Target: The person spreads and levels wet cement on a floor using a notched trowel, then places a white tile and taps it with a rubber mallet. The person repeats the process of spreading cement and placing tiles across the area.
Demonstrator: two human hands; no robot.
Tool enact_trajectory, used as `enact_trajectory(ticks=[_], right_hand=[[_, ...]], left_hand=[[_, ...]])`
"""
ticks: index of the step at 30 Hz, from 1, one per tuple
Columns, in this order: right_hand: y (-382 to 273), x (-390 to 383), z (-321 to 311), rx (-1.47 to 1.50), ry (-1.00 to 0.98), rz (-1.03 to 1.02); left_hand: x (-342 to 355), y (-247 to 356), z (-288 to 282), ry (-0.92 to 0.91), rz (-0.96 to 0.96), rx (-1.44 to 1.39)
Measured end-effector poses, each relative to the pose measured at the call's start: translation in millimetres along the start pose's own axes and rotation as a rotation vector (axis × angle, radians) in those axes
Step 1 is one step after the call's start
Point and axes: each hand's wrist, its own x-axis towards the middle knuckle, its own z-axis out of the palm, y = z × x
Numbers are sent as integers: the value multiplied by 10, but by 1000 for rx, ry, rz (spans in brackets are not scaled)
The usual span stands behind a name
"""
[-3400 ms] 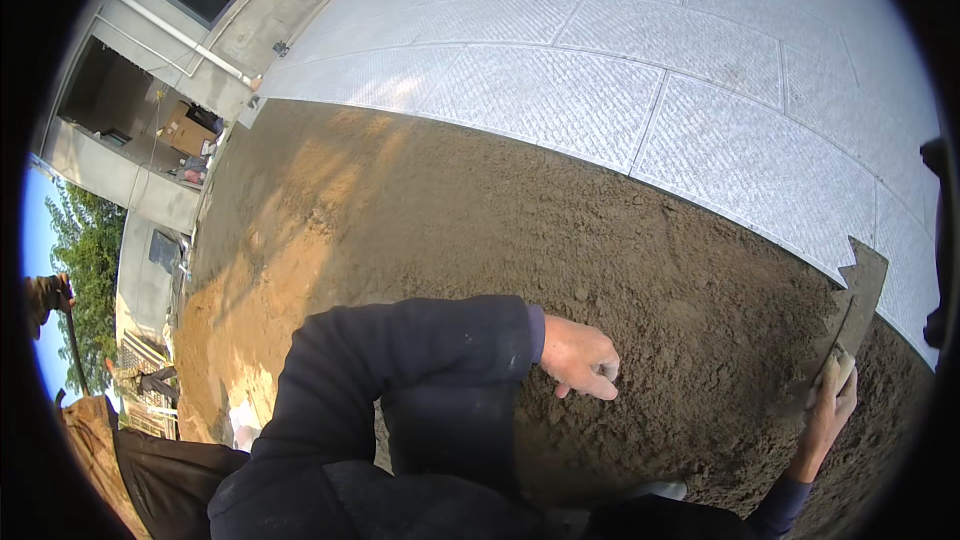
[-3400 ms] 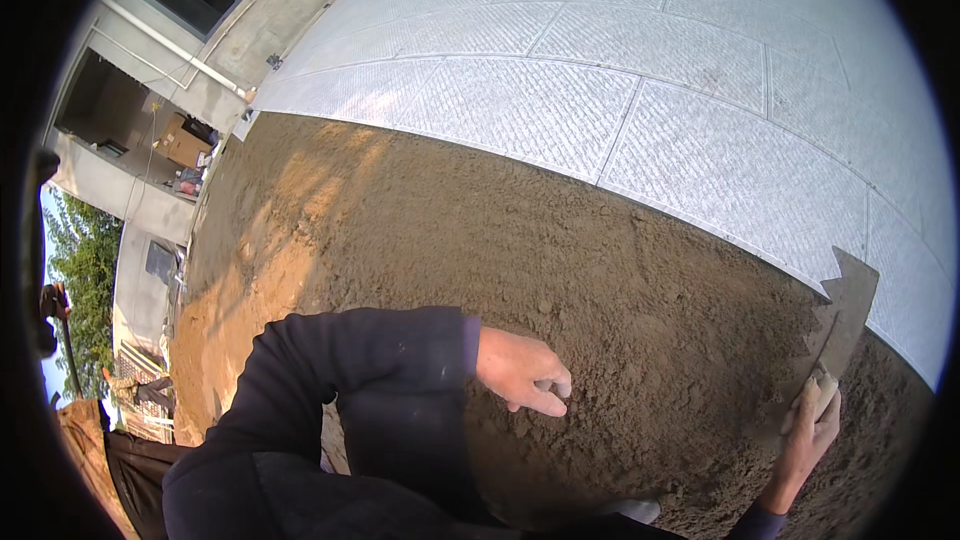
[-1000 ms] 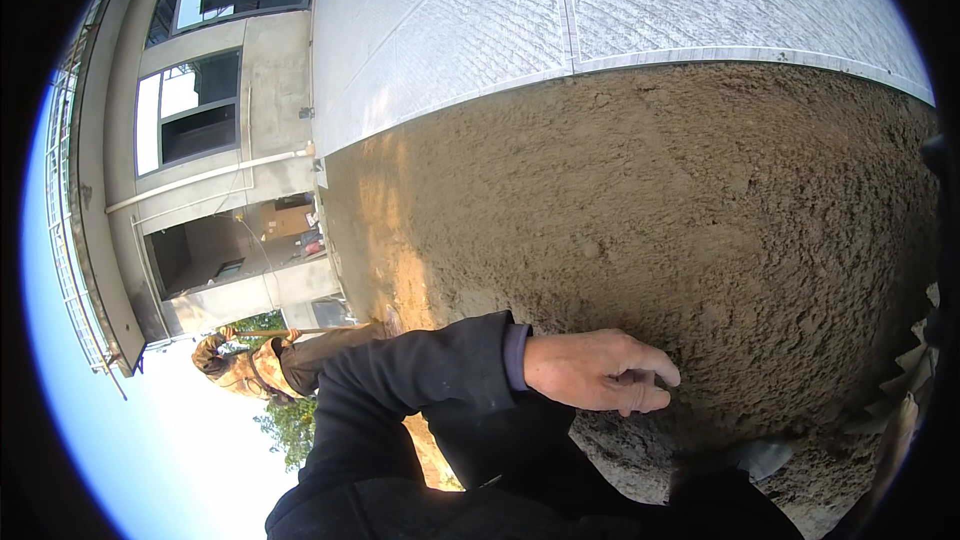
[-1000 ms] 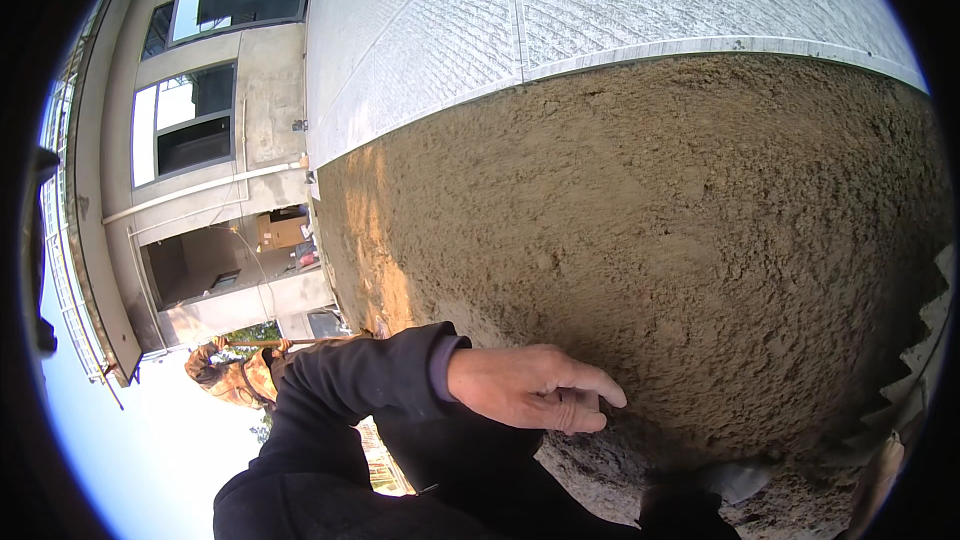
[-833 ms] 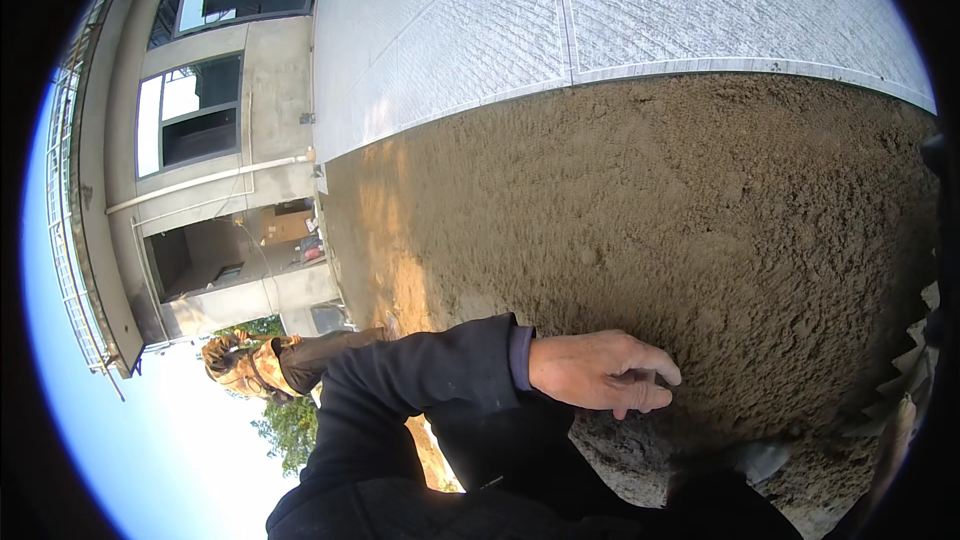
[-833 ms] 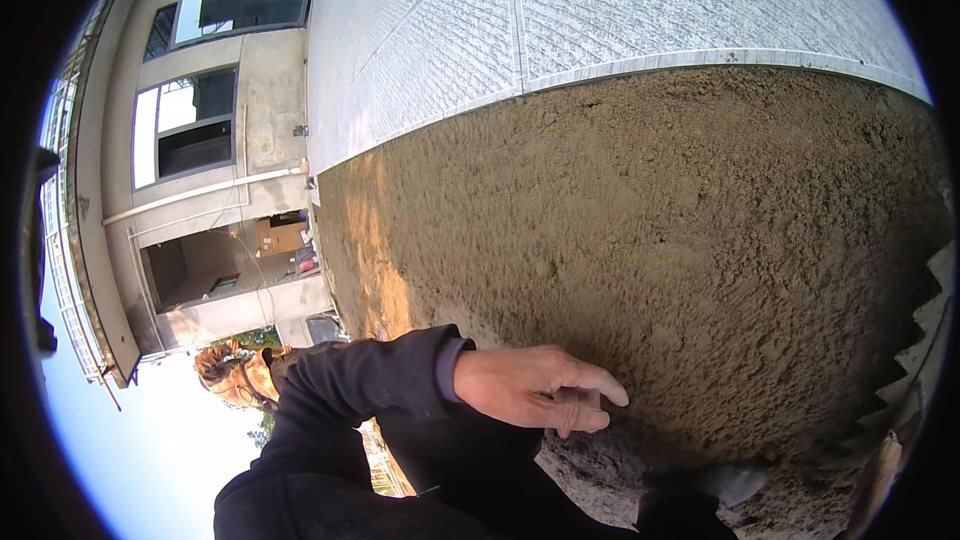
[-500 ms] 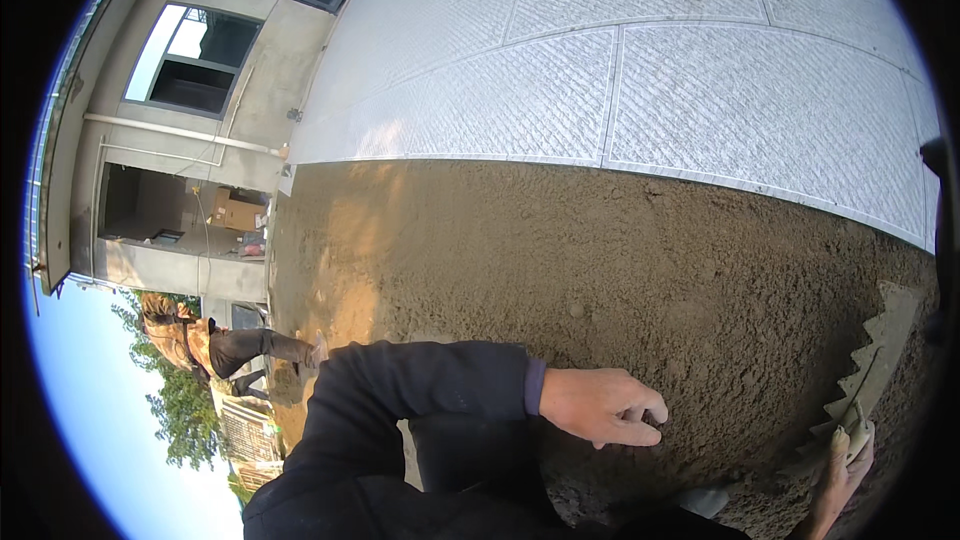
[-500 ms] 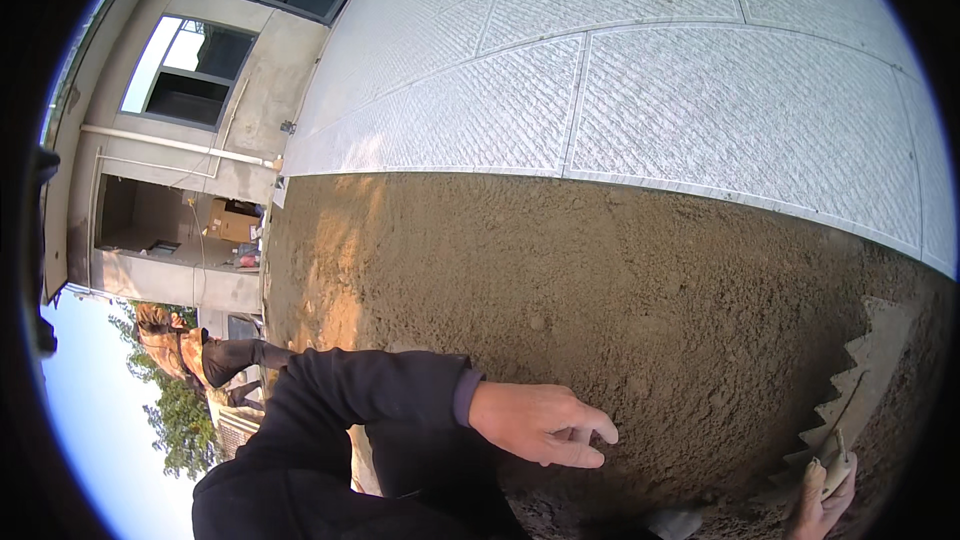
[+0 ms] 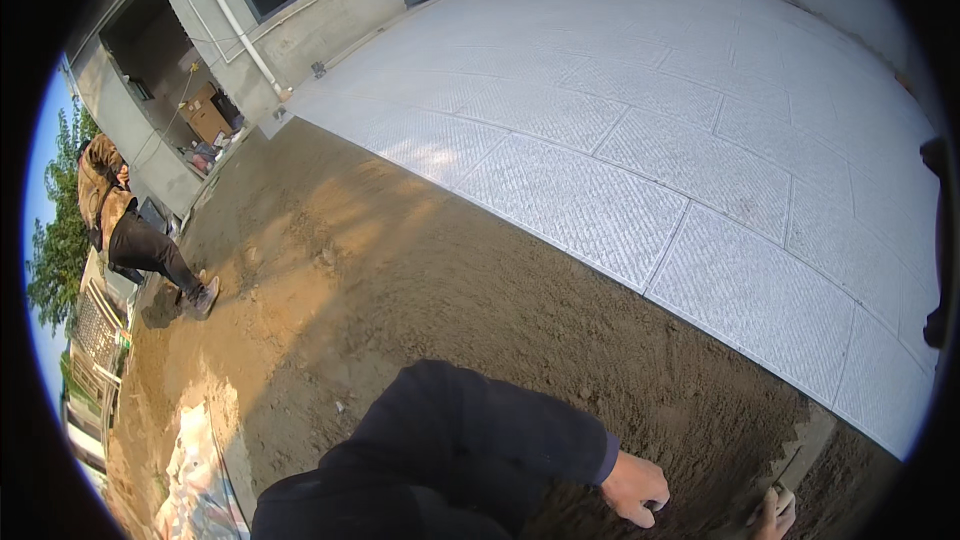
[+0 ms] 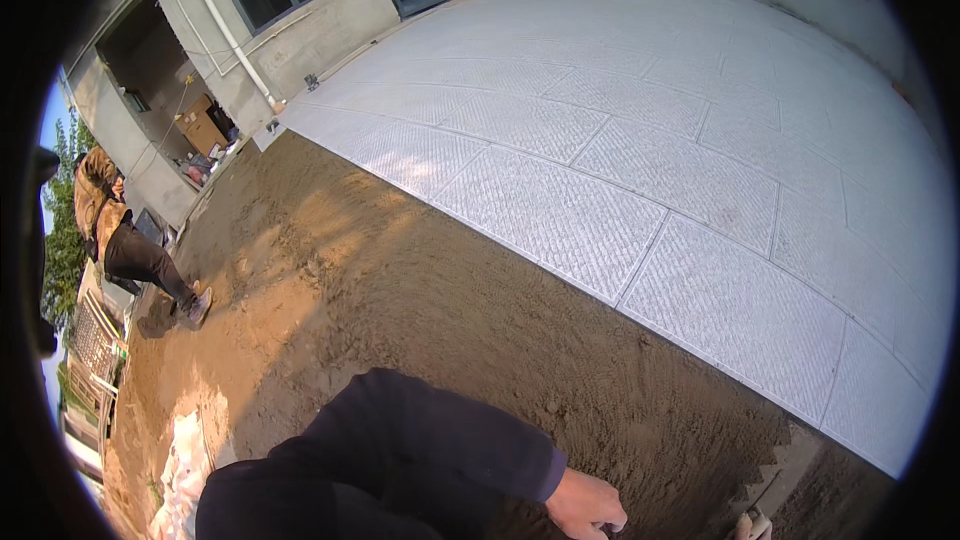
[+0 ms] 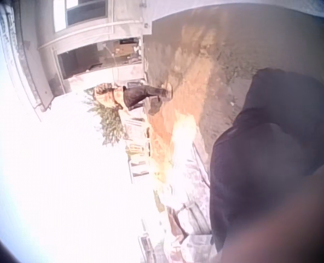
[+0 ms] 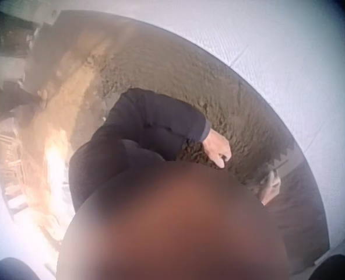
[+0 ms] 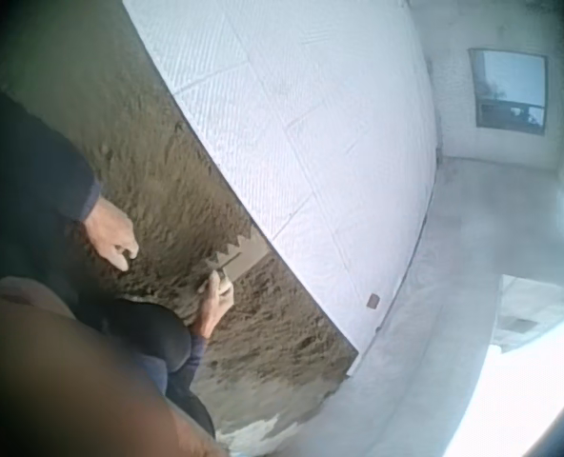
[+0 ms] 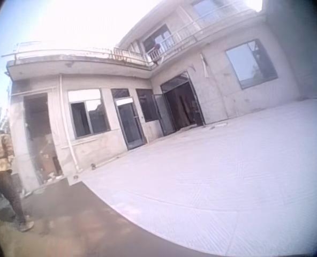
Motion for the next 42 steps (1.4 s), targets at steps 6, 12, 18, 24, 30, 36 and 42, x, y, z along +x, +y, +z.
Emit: enact_trajectory(ticks=[6,12,18,24,30,36,42], right_hand=[[-44,103,68,-129,-17,-151],[298,34,-232,-258,-37,-172],[897,-208,-818,-21,161,136],[1640,-400,-1908,-92,589,239],[1736,-81,-2510,75,688,380],[1880,838,-2220,206,538,452],[1699,998,-2219,68,397,485]], left_hand=[[20,-48,49,-7,101,77],[-58,204,-49,-162,-92,-1],[-218,548,-182,-165,-176,195],[-69,728,-266,-161,-248,132],[69,711,-215,-188,-343,175],[164,678,-180,-208,-376,163],[181,583,-144,-247,-361,197]])
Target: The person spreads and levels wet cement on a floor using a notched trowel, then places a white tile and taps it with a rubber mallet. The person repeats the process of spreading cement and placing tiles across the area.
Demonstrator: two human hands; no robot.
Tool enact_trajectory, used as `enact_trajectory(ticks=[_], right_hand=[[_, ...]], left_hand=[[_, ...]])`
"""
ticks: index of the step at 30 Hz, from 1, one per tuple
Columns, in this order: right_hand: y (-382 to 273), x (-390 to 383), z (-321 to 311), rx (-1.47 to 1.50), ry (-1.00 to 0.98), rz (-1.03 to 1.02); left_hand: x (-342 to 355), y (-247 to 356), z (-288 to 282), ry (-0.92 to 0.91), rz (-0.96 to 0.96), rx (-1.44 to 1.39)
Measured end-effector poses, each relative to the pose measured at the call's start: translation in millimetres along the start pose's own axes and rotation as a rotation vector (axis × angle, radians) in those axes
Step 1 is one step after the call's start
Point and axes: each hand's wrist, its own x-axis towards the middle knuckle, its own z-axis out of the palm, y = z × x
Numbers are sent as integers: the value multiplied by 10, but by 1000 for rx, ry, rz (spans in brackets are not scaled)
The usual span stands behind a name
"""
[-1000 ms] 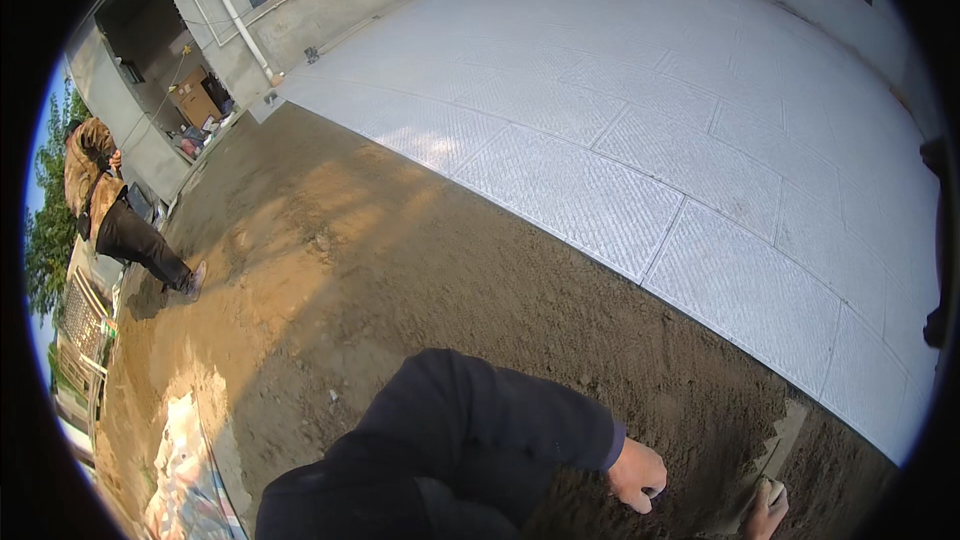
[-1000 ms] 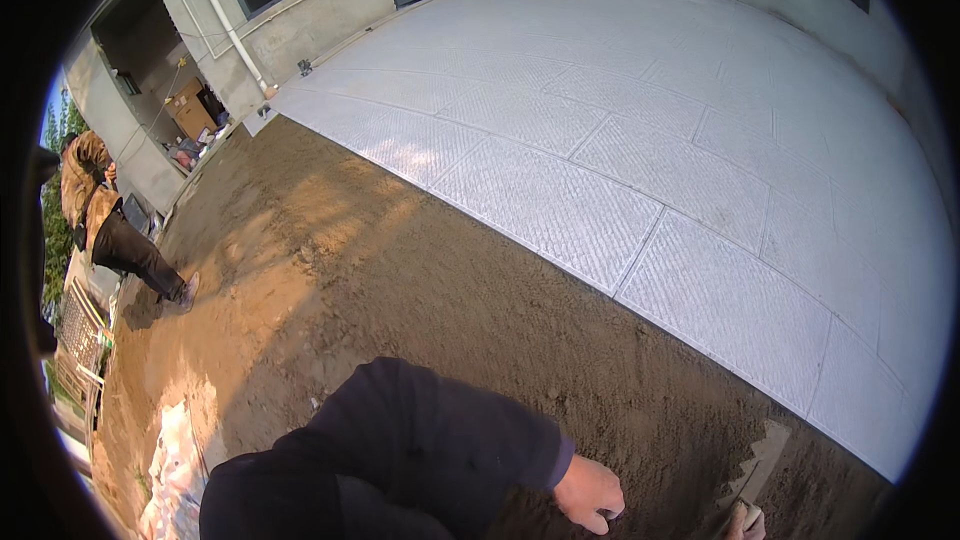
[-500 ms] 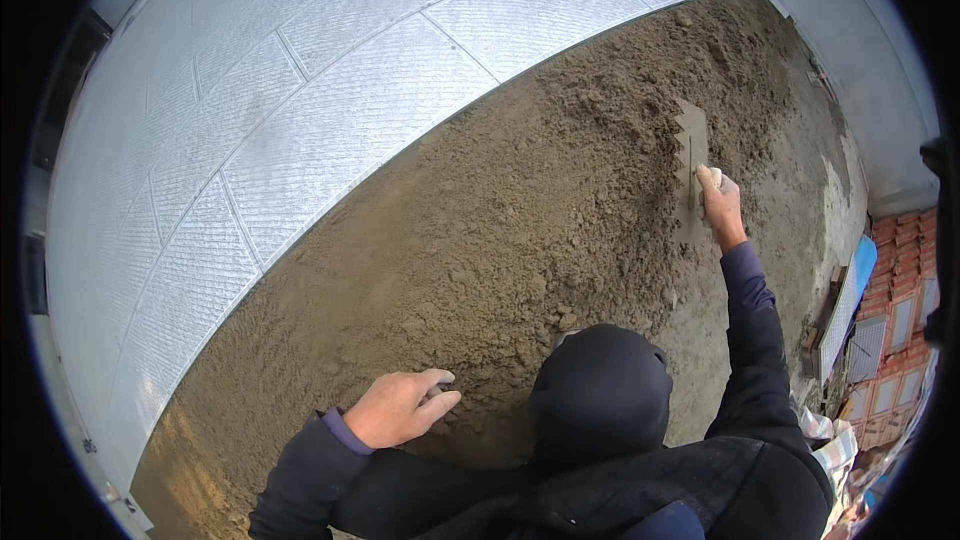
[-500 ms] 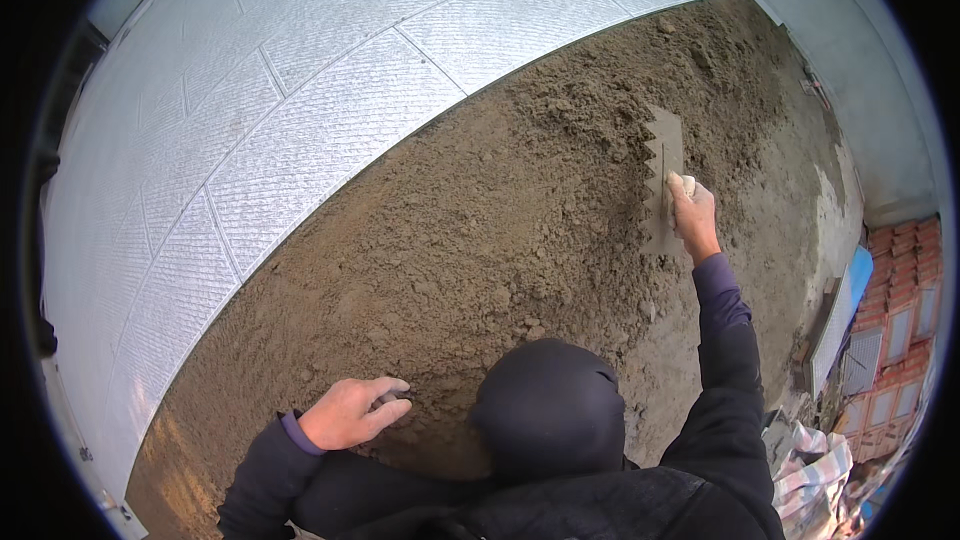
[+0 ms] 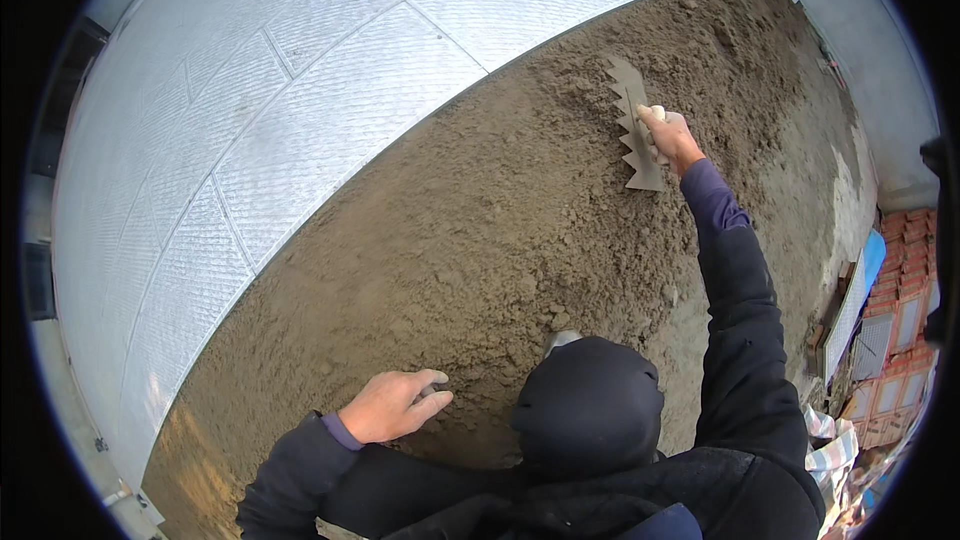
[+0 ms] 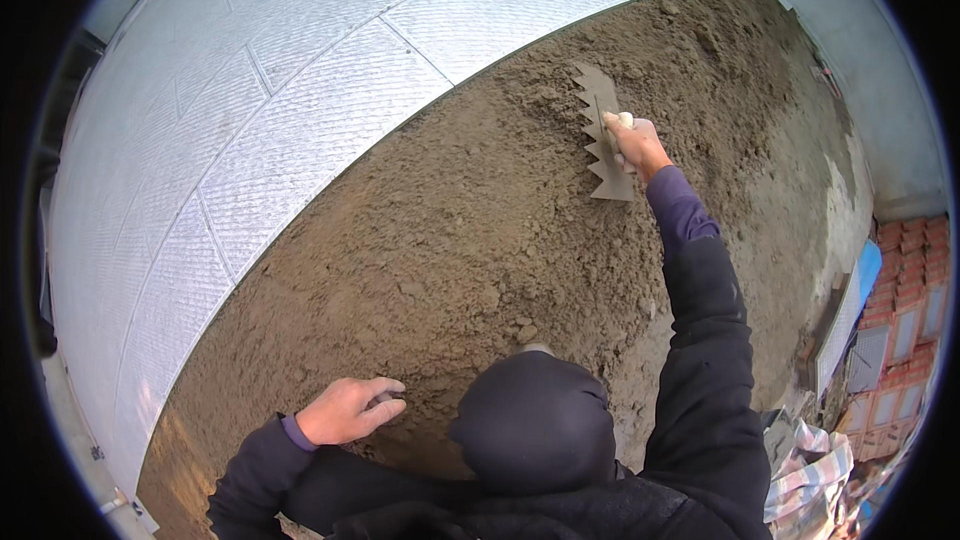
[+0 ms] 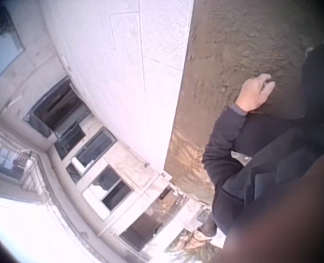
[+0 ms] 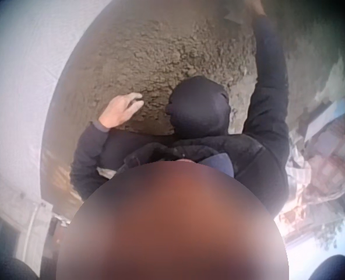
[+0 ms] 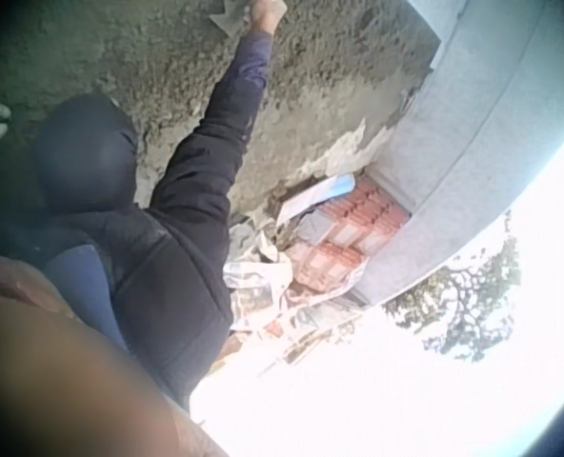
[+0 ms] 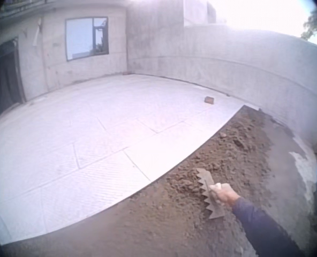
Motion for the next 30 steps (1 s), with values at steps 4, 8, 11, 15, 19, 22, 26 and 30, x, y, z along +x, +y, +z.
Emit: enact_trajectory(ticks=[4,8,11,15,19,22,26,30], right_hand=[[-88,13,82,-74,-71,-41],[-150,5,207,-95,-133,-53],[-231,-97,298,-129,-177,-104],[-363,-287,590,-206,-284,-144],[-392,-492,1099,-232,-326,-218],[-427,-634,1400,-218,-348,-226],[-532,-834,1673,-273,-362,-225],[-613,-1091,1987,-277,-452,-282]], left_hand=[[36,4,25,-3,22,22],[57,35,54,-16,41,49],[62,52,79,-6,27,78],[52,74,125,24,59,89],[13,97,155,29,52,83],[-21,111,164,48,50,90],[-24,120,163,40,58,86],[7,105,148,35,62,92]])
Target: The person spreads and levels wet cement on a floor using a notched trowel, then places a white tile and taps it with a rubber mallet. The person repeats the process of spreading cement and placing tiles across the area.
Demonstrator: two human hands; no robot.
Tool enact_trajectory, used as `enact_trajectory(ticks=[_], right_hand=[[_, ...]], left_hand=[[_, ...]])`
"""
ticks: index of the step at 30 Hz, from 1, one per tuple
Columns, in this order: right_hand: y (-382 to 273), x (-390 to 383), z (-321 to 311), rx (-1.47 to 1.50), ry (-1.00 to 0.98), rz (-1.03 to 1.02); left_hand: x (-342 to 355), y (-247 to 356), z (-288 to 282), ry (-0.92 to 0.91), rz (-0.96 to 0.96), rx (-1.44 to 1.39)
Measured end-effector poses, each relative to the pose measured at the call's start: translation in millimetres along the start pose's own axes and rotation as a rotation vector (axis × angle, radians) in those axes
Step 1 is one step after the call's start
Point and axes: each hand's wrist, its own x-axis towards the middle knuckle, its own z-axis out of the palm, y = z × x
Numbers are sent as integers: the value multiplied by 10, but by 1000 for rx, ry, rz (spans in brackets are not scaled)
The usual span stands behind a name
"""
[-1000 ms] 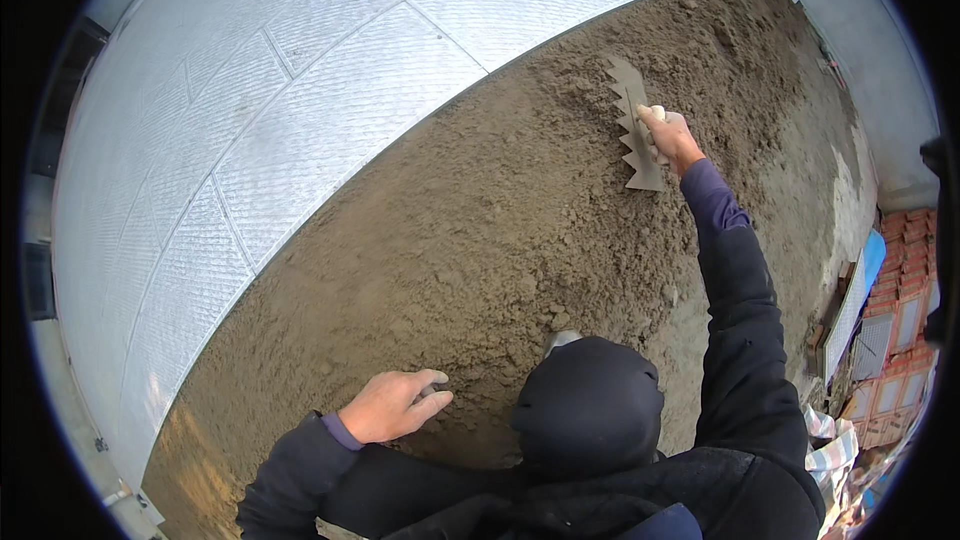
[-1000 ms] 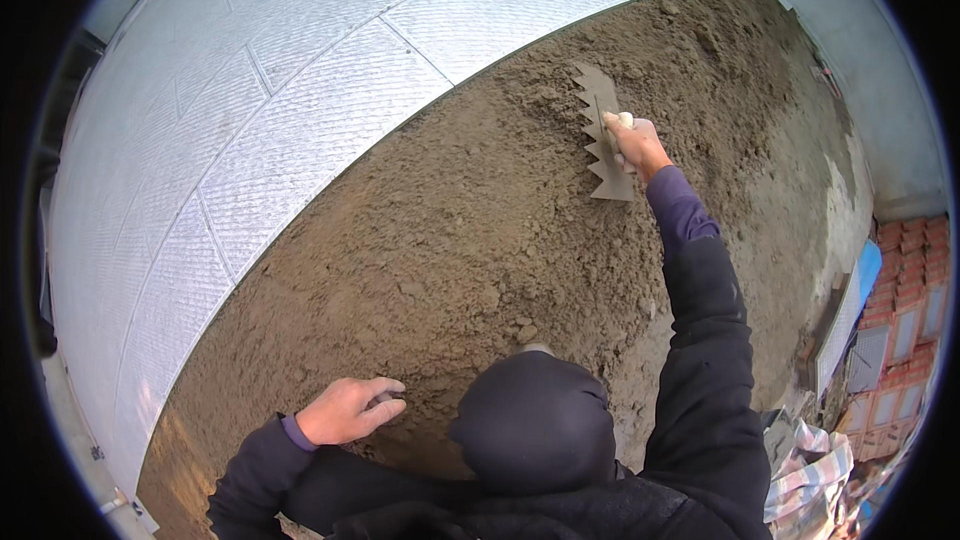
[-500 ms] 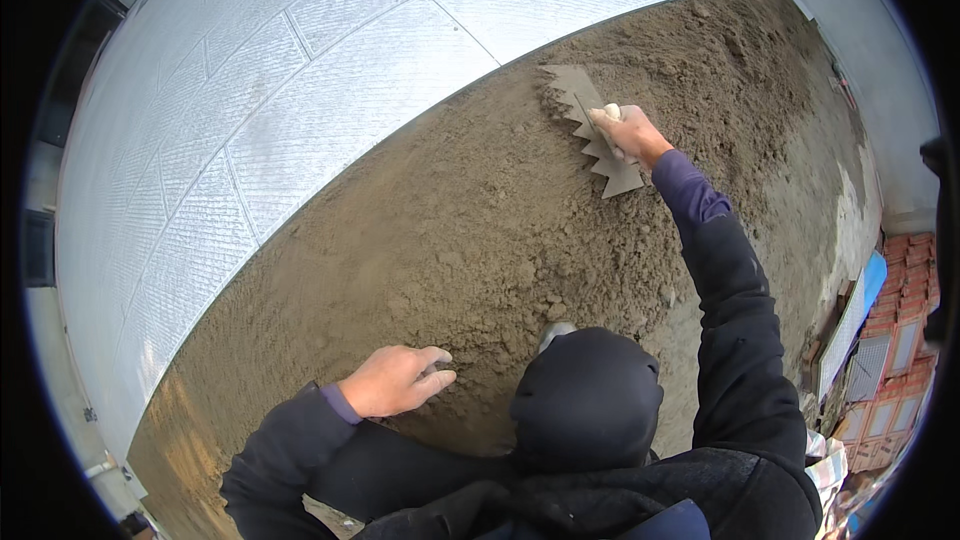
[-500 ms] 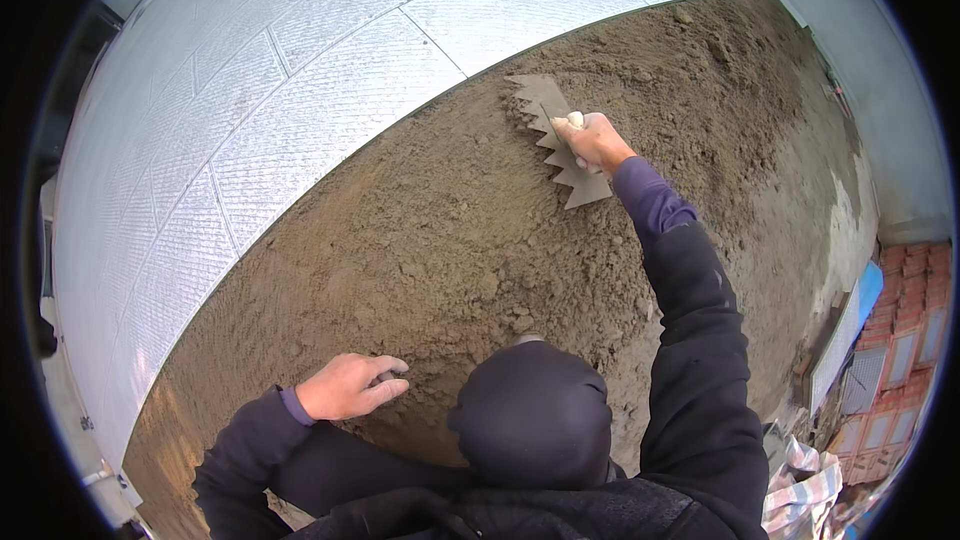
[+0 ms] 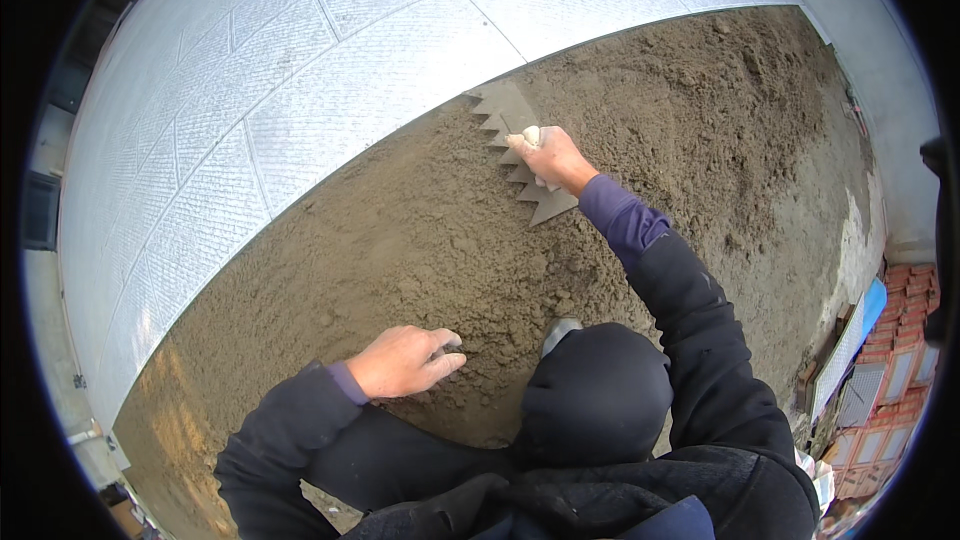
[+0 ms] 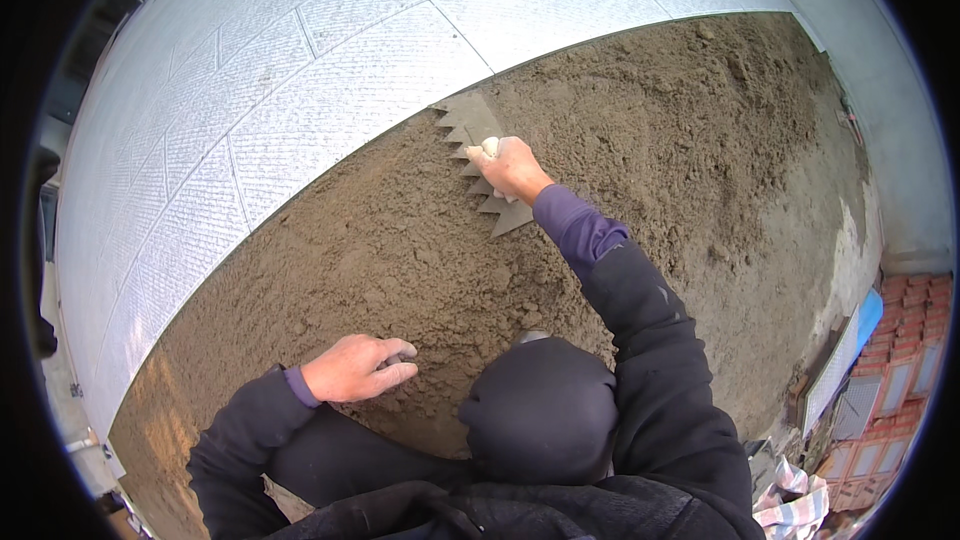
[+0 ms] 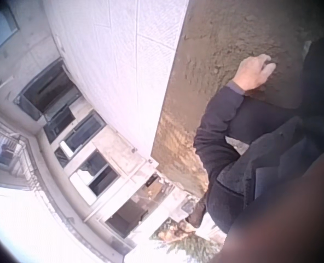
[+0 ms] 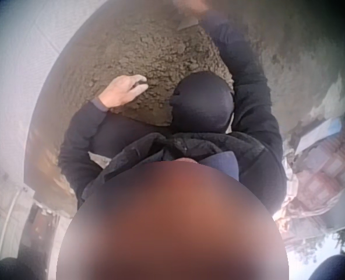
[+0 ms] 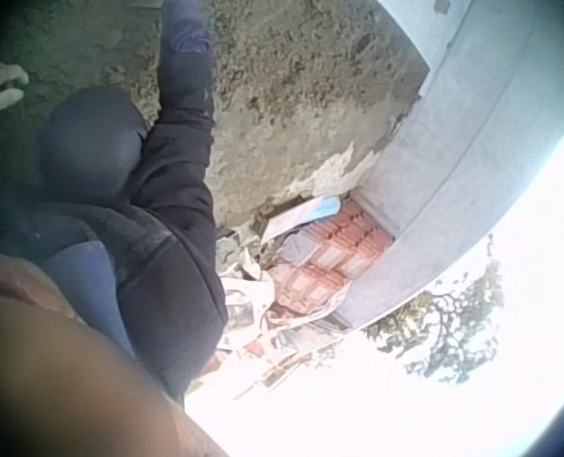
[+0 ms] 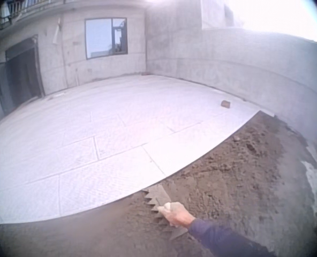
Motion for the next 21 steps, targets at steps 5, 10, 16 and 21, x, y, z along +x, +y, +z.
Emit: enact_trajectory(ticks=[5,10,16,21], right_hand=[[-155,-170,468,175,-352,-21],[-82,-226,426,-502,-127,-336],[501,-24,-776,-659,206,-173],[1209,257,-2016,-690,455,12]], left_hand=[[17,-19,-6,10,-18,4],[28,-38,-75,-20,-91,-43],[106,-217,-130,-64,-233,-110],[243,-407,-46,-74,-353,-220]])
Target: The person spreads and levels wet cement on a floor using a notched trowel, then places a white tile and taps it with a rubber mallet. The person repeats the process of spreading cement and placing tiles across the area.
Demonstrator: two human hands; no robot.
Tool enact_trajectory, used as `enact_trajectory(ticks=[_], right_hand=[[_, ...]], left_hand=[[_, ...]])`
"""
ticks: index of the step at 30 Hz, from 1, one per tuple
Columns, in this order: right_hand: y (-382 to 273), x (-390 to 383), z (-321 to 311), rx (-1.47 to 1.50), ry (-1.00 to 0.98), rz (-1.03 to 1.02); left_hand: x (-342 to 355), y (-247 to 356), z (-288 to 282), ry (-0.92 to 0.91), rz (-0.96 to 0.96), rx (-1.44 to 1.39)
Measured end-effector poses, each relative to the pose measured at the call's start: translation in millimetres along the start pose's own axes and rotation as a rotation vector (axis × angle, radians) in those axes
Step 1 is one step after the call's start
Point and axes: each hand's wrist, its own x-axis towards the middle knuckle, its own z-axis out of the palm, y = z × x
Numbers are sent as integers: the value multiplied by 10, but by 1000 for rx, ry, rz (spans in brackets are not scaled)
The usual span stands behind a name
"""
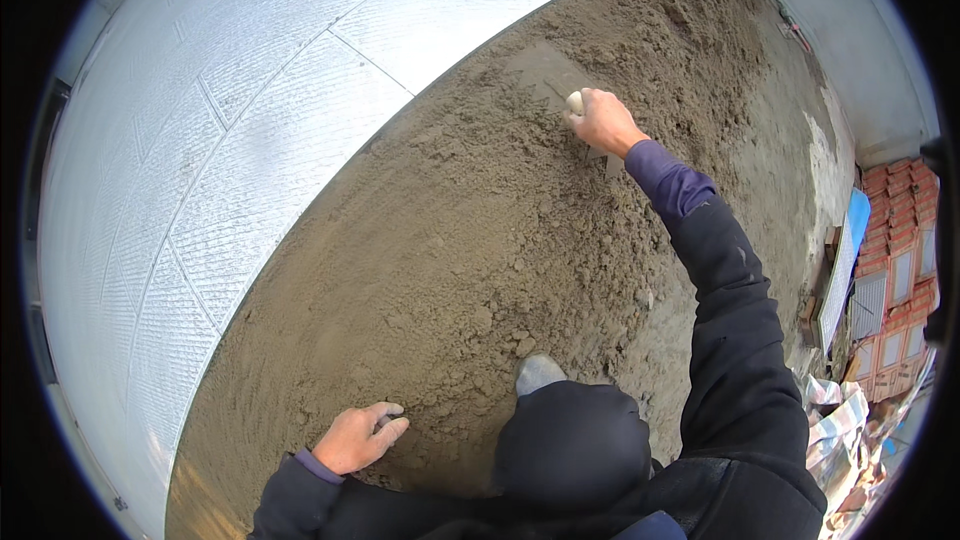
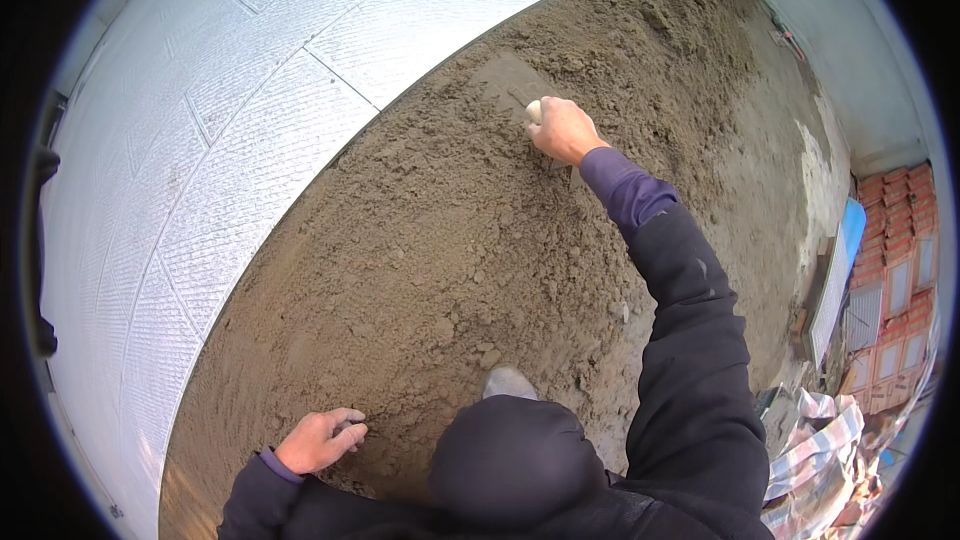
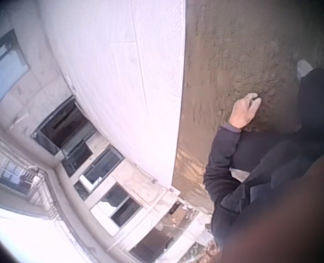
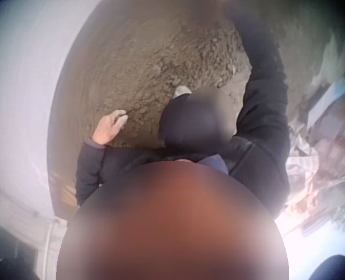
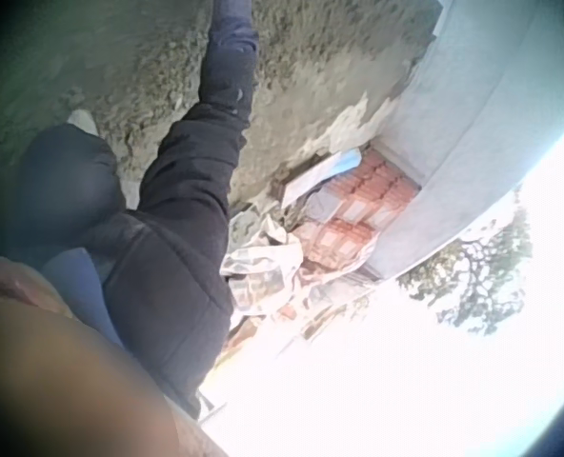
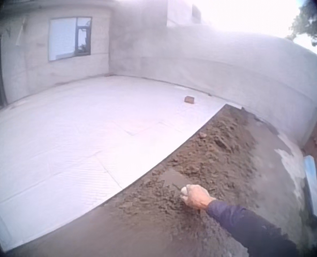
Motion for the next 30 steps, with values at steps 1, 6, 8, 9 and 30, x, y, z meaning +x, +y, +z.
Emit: enact_trajectory(ticks=[1,6,8,9,30], right_hand=[[227,110,-36,-51,38,5],[1199,701,-390,-207,145,224],[1447,844,-541,-262,197,317],[1558,885,-631,-298,218,342],[620,970,-319,-309,299,22]], left_hand=[[32,-16,3,-11,-26,-28],[49,-33,-3,48,-115,-131],[-18,-21,-1,78,-161,-204],[-59,-9,-1,77,-178,-212],[-201,116,60,135,-121,-206]])
